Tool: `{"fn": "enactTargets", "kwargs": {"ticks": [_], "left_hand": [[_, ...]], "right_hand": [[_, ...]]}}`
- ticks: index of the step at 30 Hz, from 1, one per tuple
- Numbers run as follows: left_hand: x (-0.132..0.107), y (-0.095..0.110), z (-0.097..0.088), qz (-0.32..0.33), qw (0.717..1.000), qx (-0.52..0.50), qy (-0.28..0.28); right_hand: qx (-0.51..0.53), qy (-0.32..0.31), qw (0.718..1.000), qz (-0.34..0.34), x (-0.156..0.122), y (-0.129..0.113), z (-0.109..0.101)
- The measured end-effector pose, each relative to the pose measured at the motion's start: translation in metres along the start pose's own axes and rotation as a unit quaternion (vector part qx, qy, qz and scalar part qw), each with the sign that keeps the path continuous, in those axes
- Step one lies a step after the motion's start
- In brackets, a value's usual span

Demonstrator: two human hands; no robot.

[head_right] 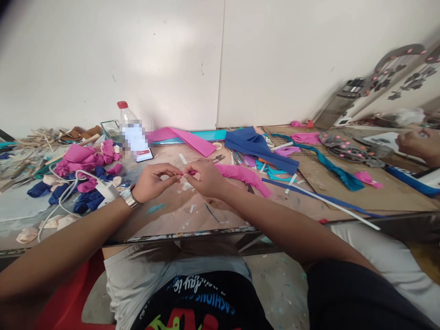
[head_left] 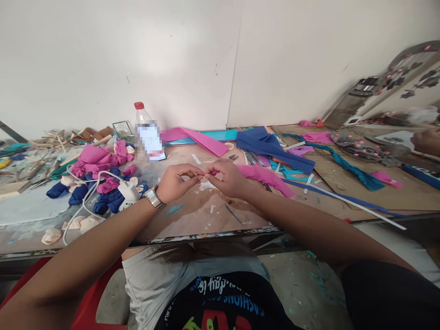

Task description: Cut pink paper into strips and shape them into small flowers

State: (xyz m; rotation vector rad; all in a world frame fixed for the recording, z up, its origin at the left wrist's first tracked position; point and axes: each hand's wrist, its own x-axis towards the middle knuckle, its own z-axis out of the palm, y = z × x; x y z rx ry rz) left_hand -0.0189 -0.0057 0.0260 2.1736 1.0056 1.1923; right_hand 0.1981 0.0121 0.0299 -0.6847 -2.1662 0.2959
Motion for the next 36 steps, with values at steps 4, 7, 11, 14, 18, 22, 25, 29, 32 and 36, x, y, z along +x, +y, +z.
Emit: {"fn": "enactTargets", "kwargs": {"ticks": [4,7,11,14,18,22,25,29,32,36], "left_hand": [[0.0014,-0.0003,-0.0017,0.015,1.0,0.013,-0.01],[0.0022,0.002,-0.0033,0.043,0.999,0.033,-0.006],[0.0029,0.0055,-0.0048,0.104,0.994,0.041,-0.009],[0.0032,0.0066,-0.0048,0.121,0.992,0.043,0.002],[0.003,0.0073,-0.004,0.12,0.991,0.049,0.032],[0.0021,0.0082,-0.0028,0.113,0.991,0.054,0.052],[0.0011,0.0078,-0.0008,0.099,0.992,0.049,0.054],[-0.0001,0.0058,0.0028,0.076,0.996,0.017,0.047],[-0.0006,0.005,0.0041,0.055,0.997,-0.01,0.044],[-0.0008,0.0049,0.0041,0.036,0.998,-0.026,0.04]], "right_hand": [[0.002,-0.001,1.0,-0.003,-0.0002,0.0007,-0.0004],[0.006,0.0,1.0,-0.01,-0.0005,0.0013,-0.0002],[0.017,-0.008,1.0,-0.008,-0.0006,-0.0005,-0.0007],[0.021,-0.016,1.0,-0.009,-0.0005,-0.0033,-0.0019],[0.005,-0.012,1.0,-0.023,-0.0009,-0.0054,-0.0038],[-0.019,-0.016,0.999,-0.04,-0.0012,-0.0049,-0.0047],[-0.028,-0.014,0.998,-0.05,-0.0011,-0.0046,-0.0047],[-0.031,-0.007,0.998,-0.051,-0.0017,-0.0036,-0.0043],[-0.03,-0.003,0.999,-0.042,-0.0028,-0.0025,-0.0037],[-0.031,0.012,0.999,-0.036,-0.0029,-0.0032,-0.0033]]}}
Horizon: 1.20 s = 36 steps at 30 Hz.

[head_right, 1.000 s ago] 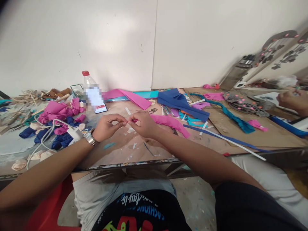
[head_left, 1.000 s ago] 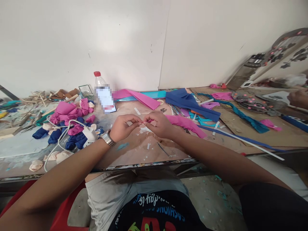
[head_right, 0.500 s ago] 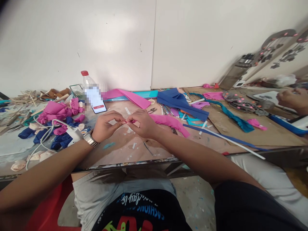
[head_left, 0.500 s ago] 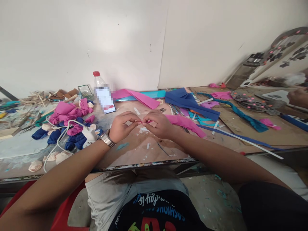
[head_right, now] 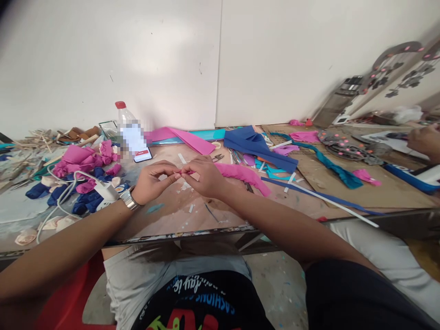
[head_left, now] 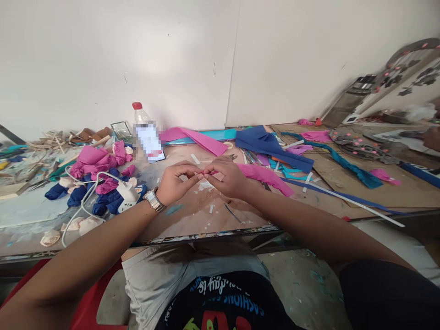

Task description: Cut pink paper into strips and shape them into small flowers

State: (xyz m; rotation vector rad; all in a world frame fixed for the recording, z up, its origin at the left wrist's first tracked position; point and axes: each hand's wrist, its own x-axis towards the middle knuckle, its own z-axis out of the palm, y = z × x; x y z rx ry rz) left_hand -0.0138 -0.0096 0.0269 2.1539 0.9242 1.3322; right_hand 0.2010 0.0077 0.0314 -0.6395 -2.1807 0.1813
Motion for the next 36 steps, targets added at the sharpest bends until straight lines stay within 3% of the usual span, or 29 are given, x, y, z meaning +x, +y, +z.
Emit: {"fn": "enactTargets", "kwargs": {"ticks": [17,28,36], "left_hand": [[0.0,-0.0002,0.0007,-0.001,1.0,0.019,0.016],[-0.0016,-0.0077,0.0022,-0.029,0.999,-0.005,-0.015],[-0.0001,-0.0017,0.0005,-0.01,1.0,0.005,-0.027]], "right_hand": [[-0.012,0.041,0.999,0.02,0.0007,0.0023,0.0025],[-0.014,0.038,0.999,0.017,0.0012,0.0022,0.0012],[-0.009,0.038,0.999,0.023,-0.0004,0.0044,0.002]]}}
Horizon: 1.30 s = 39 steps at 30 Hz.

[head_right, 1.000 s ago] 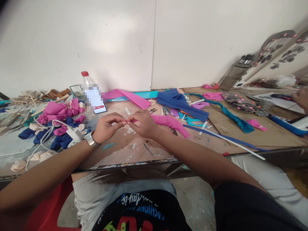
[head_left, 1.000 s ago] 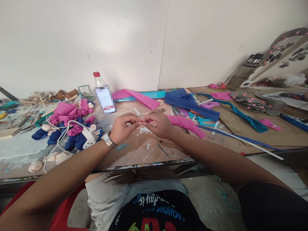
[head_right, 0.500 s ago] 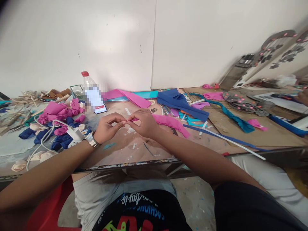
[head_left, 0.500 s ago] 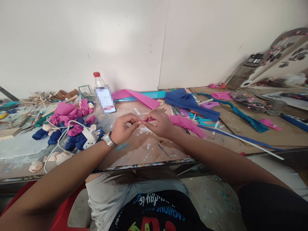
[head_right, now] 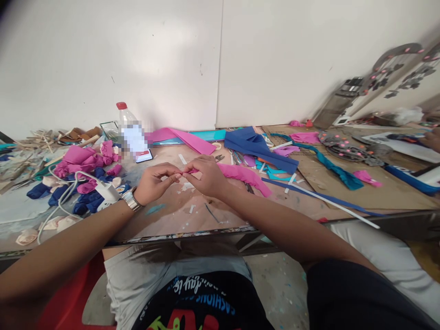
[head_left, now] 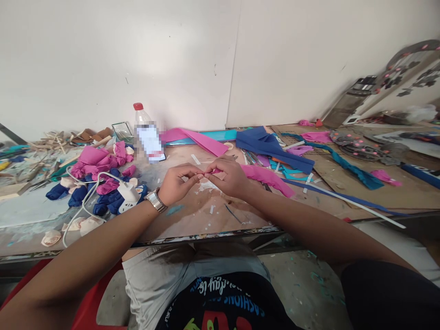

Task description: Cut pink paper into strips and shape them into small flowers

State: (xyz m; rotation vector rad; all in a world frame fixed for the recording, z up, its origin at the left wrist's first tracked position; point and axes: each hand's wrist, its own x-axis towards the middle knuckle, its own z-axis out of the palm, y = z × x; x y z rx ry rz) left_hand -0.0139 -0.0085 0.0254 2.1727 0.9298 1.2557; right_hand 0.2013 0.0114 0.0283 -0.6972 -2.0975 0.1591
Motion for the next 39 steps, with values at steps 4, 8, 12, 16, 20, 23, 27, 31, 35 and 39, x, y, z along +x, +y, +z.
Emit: {"fn": "enactTargets", "kwargs": {"ticks": [4,8,12,16,20,23,27,31,35,39], "left_hand": [[0.0,-0.0001,-0.0001,0.008,1.0,0.018,-0.001],[-0.0004,-0.0012,-0.0004,0.019,0.999,0.04,0.002],[-0.0007,-0.0021,-0.0012,0.046,0.997,0.067,0.005],[-0.0011,-0.0025,-0.0018,0.056,0.996,0.076,-0.002],[-0.0016,-0.0009,-0.0024,0.06,0.995,0.082,-0.01],[-0.0017,0.001,-0.0031,0.064,0.994,0.09,-0.015],[-0.0012,0.001,-0.0032,0.068,0.993,0.096,-0.026],[-0.0013,-0.0022,-0.0016,0.046,0.996,0.069,-0.022],[-0.0025,-0.0042,-0.0001,0.012,0.999,0.038,-0.016],[-0.0036,-0.0039,0.0007,0.002,1.0,0.011,-0.013]], "right_hand": [[0.003,0.003,1.0,0.004,0.0003,-0.0006,-0.0005],[0.003,0.007,1.0,-0.004,0.0004,-0.0005,-0.0002],[0.008,0.007,1.0,-0.01,0.0009,-0.0009,0.0001],[0.013,0.005,1.0,-0.012,0.0008,-0.0018,-0.0001],[0.017,0.0,1.0,-0.012,0.0001,-0.0012,0.0002],[0.024,-0.005,1.0,-0.016,0.0002,-0.0004,0.0005],[0.031,-0.014,0.999,-0.019,0.0014,-0.0007,-0.0002],[0.032,-0.021,0.999,-0.02,0.0026,-0.0018,-0.001],[0.028,-0.017,0.999,-0.009,0.0026,-0.0029,-0.0004],[0.03,-0.009,0.999,-0.006,0.0022,-0.0036,0.0002]]}}
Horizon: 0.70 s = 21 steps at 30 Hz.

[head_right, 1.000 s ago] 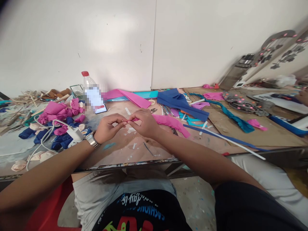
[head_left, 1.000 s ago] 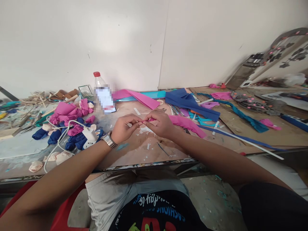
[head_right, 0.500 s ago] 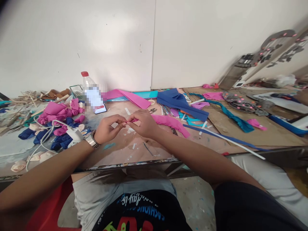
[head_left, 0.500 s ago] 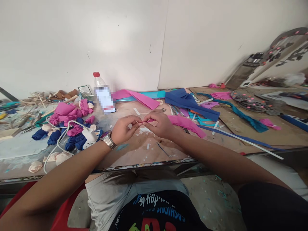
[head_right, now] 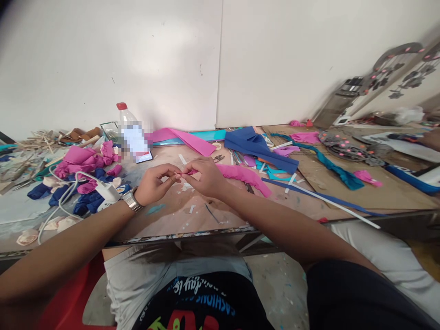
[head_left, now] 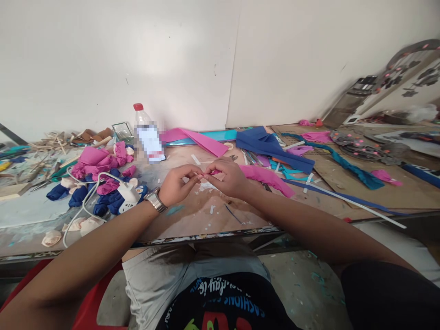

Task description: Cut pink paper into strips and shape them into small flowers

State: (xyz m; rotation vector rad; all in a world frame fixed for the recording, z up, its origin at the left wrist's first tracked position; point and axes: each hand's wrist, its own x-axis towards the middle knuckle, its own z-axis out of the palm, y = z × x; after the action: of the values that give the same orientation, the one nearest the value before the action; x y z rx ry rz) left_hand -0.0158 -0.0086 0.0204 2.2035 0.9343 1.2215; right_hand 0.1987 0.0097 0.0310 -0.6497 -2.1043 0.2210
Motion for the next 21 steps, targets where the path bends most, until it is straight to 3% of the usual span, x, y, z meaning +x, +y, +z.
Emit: {"fn": "enactTargets", "kwargs": {"ticks": [15,21], "left_hand": [[-0.002,-0.004,0.007,-0.09,0.994,-0.066,-0.013],[-0.002,-0.004,0.01,-0.091,0.992,-0.083,-0.016]], "right_hand": [[-0.016,0.012,1.0,-0.003,-0.001,0.008,0.003],[-0.025,0.006,1.0,-0.001,-0.002,0.012,0.003]]}}
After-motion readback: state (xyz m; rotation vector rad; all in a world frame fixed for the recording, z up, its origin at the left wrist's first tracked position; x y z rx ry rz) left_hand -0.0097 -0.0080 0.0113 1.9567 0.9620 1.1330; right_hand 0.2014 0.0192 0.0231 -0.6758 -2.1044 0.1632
